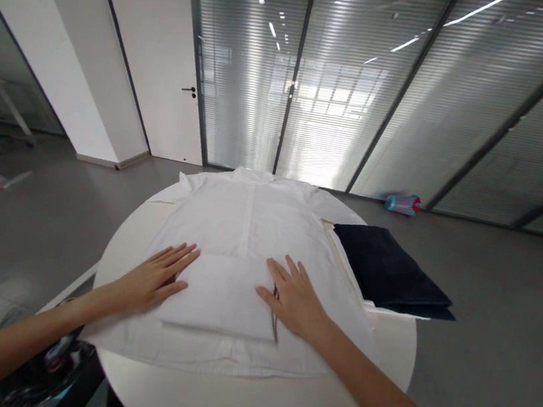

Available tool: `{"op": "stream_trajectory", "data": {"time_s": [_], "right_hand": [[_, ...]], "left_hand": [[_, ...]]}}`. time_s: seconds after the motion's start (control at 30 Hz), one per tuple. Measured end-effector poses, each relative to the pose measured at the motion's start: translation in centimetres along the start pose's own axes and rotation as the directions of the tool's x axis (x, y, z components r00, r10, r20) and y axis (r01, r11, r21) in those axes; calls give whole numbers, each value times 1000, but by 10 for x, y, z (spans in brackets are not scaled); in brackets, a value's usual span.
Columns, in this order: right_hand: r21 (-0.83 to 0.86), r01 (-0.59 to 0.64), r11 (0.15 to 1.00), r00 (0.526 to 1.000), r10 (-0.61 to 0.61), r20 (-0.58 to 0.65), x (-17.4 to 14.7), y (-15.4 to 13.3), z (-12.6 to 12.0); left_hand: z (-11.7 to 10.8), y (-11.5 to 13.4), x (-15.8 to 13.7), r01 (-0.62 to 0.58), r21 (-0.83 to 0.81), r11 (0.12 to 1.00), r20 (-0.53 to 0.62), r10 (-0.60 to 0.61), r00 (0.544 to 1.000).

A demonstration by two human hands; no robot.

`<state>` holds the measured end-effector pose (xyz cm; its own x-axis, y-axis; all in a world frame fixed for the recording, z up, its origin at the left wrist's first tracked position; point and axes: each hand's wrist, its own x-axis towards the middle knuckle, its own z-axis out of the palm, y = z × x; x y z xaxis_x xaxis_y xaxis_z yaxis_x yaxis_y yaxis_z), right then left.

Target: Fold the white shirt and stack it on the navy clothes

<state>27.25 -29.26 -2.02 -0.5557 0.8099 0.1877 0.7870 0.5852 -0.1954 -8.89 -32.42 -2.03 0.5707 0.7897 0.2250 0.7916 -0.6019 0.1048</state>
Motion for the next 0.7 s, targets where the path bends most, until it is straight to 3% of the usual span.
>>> {"op": "stream_trajectory", "data": {"time_s": [0.07,0.13,0.23,0.3,0.4,0.5,0.6,0.7], "right_hand": [[18,-8,1000,999,9,-45,-2,5,-3],[81,5,997,998,0,-64,2,5,-8],[175,30,984,999,-28,-18,22,-2,-18],[193,47,980,996,-61,68,40,-4,-24],[254,31,967,967,-94,237,66,-3,-31],[389,-40,920,930,-108,352,80,0,-36],[523,-165,836,921,-59,385,73,3,-45],[611,-301,732,941,125,313,50,13,-63]], "left_hand": [[-11,8,-6,-45,38,998,-86,48,995],[-23,23,-9,-164,26,986,-120,166,979],[-34,51,-3,-386,12,922,-64,386,920],[-35,65,3,-461,63,885,-12,462,887],[-34,73,9,-487,164,858,24,490,872],[-38,71,12,-503,246,829,-20,523,852],[-48,63,20,-498,305,812,-147,557,818],[-57,56,46,-494,331,804,-297,585,754]]}}
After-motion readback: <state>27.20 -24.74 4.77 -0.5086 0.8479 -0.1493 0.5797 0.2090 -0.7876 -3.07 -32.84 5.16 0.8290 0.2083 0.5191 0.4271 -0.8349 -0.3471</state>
